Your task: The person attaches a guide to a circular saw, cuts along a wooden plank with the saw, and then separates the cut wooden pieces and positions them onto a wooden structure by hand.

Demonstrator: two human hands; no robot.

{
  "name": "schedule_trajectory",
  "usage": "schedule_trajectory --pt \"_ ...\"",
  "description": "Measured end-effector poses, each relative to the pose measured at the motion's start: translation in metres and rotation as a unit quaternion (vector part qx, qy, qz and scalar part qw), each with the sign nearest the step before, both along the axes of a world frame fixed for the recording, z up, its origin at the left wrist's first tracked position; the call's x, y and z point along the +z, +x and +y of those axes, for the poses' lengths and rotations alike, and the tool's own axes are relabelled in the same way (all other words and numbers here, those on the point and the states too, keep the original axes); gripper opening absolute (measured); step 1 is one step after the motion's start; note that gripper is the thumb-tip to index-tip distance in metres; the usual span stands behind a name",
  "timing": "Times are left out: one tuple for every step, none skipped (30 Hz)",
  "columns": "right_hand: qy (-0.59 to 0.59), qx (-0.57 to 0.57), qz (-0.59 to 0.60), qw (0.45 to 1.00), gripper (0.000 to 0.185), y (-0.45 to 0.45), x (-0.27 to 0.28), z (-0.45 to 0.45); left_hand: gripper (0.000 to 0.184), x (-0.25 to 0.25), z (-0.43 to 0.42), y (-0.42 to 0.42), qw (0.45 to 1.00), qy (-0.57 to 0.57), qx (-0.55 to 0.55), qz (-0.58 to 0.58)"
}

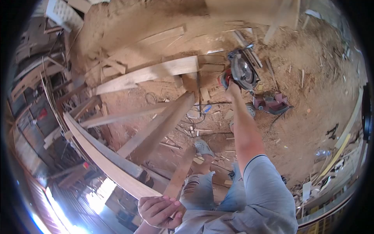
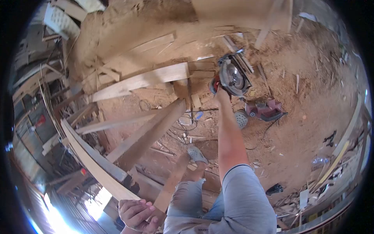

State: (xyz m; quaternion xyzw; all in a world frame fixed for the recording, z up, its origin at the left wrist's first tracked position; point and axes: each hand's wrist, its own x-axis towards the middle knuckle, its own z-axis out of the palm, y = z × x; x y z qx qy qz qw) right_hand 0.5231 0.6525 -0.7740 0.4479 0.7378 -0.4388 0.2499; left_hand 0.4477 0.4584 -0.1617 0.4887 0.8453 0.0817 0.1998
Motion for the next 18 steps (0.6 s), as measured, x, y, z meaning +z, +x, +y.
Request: schedule_trajectory --pt "-0.007 -0.028 0.01 1.0 0.075 0.001 0.009 -0.004 0.024 0.003 -0.002 0.001 1.0 0.003 0.008 0.0" --pt "-0.008 -0.055 0.021 0.998 0.074 0.002 0.02 -0.001 0.027 0.0 -0.001 0.002 1.0 0.018 0.008 -0.001" --pt "-0.002 -0.084 0.036 0.996 0.073 -0.003 0.028 0.01 0.027 -0.004 0.0 -0.001 1.0 0.025 0.011 -0.002" --pt "-0.007 -0.123 0.066 0.99 0.065 0.003 0.036 0.016 0.026 -0.003 0.001 -0.002 0.999 0.03 0.015 -0.003" --pt "0.011 -0.12 0.089 0.989 0.056 0.011 0.048 0.021 0.026 0.001 0.0 -0.002 0.999 0.037 0.02 -0.006" --pt "0.031 -0.116 0.114 0.986 0.048 0.016 0.078 0.033 0.025 0.001 0.0 -0.001 0.998 0.054 0.038 -0.009" --pt "0.05 -0.114 0.142 0.982 0.04 0.018 0.111 0.046 0.026 0.0 -0.001 -0.002 0.995 0.078 0.052 -0.025" --pt "-0.043 -0.16 0.137 0.977 0.034 0.021 0.147 0.057 0.026 0.001 -0.004 -0.003 0.992 0.101 0.065 -0.04" --pt "-0.136 -0.202 0.128 0.961 0.029 0.027 0.185 0.066 0.027 0.004 -0.006 -0.004 0.988 0.124 0.078 -0.055" --pt "-0.229 -0.241 0.116 0.936 0.027 0.033 0.223 0.072 0.026 0.005 -0.006 -0.006 0.984 0.149 0.074 -0.06" --pt "-0.255 -0.279 0.137 0.916 0.025 0.037 0.267 0.067 0.026 0.009 -0.006 -0.008 0.98 0.172 0.071 -0.065" --pt "-0.286 -0.304 0.154 0.896 0.024 0.048 0.31 0.062 0.024 0.013 -0.009 -0.01 0.975 0.197 0.075 -0.074" --pt "-0.317 -0.328 0.169 0.874 0.024 0.06 0.353 0.057 0.022 0.013 -0.011 -0.011 0.968 0.224 0.077 -0.081" --pt "-0.352 -0.341 0.18 0.853 0.023 0.078 0.394 0.053 0.019 0.017 -0.012 -0.01 0.964 0.238 0.087 -0.085" --pt "-0.308 -0.335 0.19 0.87 0.021 0.096 0.429 0.047 0.016 0.019 -0.013 -0.011 0.958 0.256 0.092 -0.088" --pt "-0.269 -0.328 0.216 0.879 0.02 0.109 0.47 0.039 0.014 0.021 -0.016 -0.009 0.953 0.273 0.096 -0.091" --pt "-0.228 -0.32 0.24 0.888 0.021 0.121 0.51 0.03 0.015 0.022 -0.021 -0.007 0.948 0.285 0.108 -0.089" --pt "-0.214 -0.29 0.24 0.901 0.022 0.137 0.546 0.027 0.015 0.021 -0.023 -0.006 0.943 0.299 0.116 -0.086"
